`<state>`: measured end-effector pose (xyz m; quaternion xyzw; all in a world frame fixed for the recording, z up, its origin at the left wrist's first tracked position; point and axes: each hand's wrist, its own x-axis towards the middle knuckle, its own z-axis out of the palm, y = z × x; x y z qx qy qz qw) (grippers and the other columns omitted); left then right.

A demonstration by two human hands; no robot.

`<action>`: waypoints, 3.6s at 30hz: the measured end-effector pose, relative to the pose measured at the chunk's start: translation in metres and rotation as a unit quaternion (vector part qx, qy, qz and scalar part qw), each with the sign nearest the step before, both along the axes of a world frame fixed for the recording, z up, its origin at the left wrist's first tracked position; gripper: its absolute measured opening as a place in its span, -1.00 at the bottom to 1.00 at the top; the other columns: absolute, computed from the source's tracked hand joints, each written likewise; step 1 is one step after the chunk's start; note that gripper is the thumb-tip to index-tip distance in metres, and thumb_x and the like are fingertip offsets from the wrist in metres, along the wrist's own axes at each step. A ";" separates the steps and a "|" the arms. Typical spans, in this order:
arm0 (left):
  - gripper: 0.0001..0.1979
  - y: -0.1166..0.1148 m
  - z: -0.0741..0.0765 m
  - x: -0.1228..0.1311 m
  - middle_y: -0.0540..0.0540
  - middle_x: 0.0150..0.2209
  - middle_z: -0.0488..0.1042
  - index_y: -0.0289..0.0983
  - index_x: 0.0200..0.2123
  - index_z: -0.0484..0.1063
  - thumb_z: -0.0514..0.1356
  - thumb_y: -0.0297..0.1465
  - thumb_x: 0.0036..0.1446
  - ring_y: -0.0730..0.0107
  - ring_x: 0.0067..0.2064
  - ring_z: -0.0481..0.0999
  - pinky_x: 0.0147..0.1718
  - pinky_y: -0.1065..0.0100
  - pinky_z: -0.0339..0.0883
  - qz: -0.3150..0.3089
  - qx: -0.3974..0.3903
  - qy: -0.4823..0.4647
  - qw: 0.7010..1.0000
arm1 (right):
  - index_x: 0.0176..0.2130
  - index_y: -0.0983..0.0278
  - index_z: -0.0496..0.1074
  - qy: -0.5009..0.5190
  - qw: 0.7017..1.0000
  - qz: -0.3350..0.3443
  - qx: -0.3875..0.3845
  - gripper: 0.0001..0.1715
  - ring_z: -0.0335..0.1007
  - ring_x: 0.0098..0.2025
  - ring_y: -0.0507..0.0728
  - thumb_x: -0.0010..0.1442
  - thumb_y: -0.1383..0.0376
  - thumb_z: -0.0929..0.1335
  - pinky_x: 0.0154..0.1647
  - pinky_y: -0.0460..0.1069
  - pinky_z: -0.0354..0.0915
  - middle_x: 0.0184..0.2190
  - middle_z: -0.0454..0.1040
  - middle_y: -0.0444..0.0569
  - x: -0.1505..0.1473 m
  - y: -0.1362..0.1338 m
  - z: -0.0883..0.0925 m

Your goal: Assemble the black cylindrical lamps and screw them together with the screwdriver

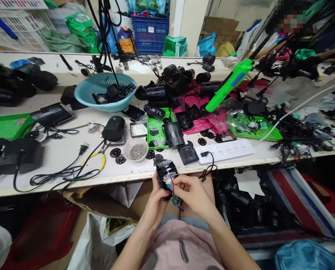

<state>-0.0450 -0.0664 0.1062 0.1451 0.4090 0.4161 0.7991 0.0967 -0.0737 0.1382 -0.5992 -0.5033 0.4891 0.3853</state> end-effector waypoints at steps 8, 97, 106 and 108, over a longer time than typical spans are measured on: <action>-0.25 0.001 0.005 -0.003 -0.10 0.08 0.50 -0.01 0.29 0.19 0.35 -0.34 0.04 0.11 0.09 0.45 0.00 0.15 0.37 0.007 0.016 0.006 1.000 | -0.28 0.22 0.56 -0.191 0.964 -0.070 0.171 -0.80 0.47 -0.32 0.06 0.29 0.38 0.32 -0.28 -0.07 0.35 -0.36 0.52 -0.07 0.003 -0.004 -0.004; 0.15 -0.004 0.003 0.009 -0.13 0.26 0.37 0.06 0.45 -0.26 0.38 -0.51 -0.04 0.11 0.26 0.35 0.29 0.08 0.11 -0.095 0.049 0.020 0.994 | -0.08 0.10 0.56 -0.085 0.980 0.062 0.168 -0.74 0.38 -0.25 0.01 0.32 0.40 0.35 -0.28 -0.10 0.31 -0.26 0.38 -0.12 0.019 -0.018 0.011; 0.05 -0.007 0.011 0.005 -0.12 0.35 0.25 -0.01 0.45 -0.20 0.36 -0.46 0.06 0.09 0.37 0.19 0.36 0.11 -0.02 -0.106 0.129 0.037 0.985 | -0.10 0.23 0.53 -0.181 0.948 0.112 0.239 -0.78 0.37 -0.29 0.03 0.36 0.39 0.30 -0.24 -0.07 0.36 -0.25 0.34 -0.05 0.031 -0.014 0.004; 0.05 -0.009 0.011 0.004 -0.10 0.38 0.21 0.01 0.46 -0.27 0.33 -0.46 0.10 0.13 0.38 0.17 0.36 0.13 -0.02 -0.114 0.137 0.049 0.983 | -0.14 0.23 0.51 -0.186 0.946 0.086 0.252 -0.82 0.37 -0.31 0.02 0.35 0.39 0.31 -0.24 -0.08 0.36 -0.28 0.37 -0.06 0.026 -0.015 0.003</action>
